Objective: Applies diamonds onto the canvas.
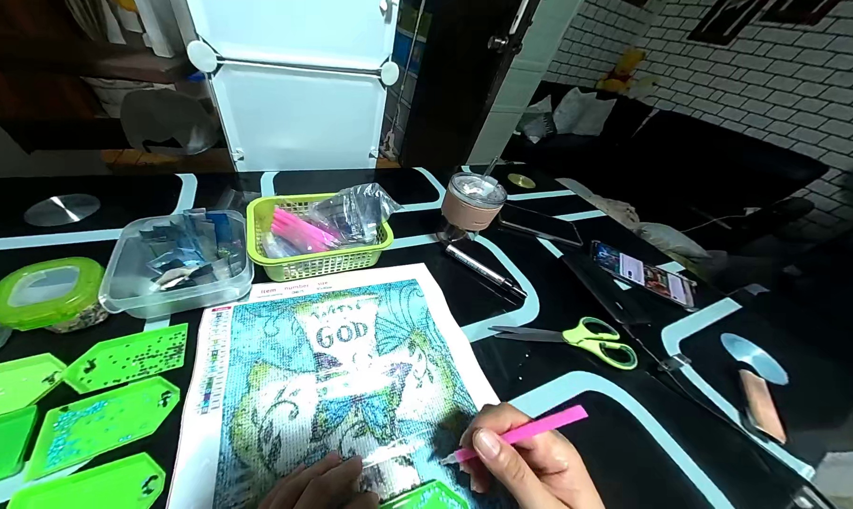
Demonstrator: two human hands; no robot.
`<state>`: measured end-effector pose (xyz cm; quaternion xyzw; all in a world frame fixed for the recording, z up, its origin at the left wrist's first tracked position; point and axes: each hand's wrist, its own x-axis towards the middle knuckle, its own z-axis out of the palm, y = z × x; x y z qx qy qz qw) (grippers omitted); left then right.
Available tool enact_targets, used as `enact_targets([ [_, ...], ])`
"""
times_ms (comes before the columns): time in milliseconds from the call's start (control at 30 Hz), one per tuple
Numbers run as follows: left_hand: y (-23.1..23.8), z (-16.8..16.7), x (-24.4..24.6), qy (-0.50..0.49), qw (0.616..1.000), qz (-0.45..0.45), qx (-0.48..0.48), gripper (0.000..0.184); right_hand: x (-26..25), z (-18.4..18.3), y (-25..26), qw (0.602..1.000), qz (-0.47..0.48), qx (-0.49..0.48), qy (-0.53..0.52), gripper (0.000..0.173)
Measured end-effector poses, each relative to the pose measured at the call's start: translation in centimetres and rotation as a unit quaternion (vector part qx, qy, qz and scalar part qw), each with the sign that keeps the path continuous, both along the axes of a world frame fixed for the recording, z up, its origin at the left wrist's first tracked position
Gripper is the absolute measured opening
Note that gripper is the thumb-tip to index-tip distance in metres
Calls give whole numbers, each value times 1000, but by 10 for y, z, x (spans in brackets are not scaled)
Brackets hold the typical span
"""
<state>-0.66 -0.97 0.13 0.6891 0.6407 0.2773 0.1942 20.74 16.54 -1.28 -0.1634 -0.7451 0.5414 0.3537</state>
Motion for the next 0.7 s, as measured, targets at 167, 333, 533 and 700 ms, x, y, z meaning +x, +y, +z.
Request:
enact_targets([
  [167,1,-2,0,6,1000,-2,-6,58,3,1,2,996,54,60,-29,29],
  [333,1,-3,0,7,1000,-3,-5,53,1,-1,1,991,24,122,-51,30],
  [533,1,-2,0,9,1000,-1,-8,52,0,-1,1,987,34,144,-59,30],
  [700,1,-2,0,9,1000,-2,-8,51,1,-2,2,986,21,158,-54,30],
])
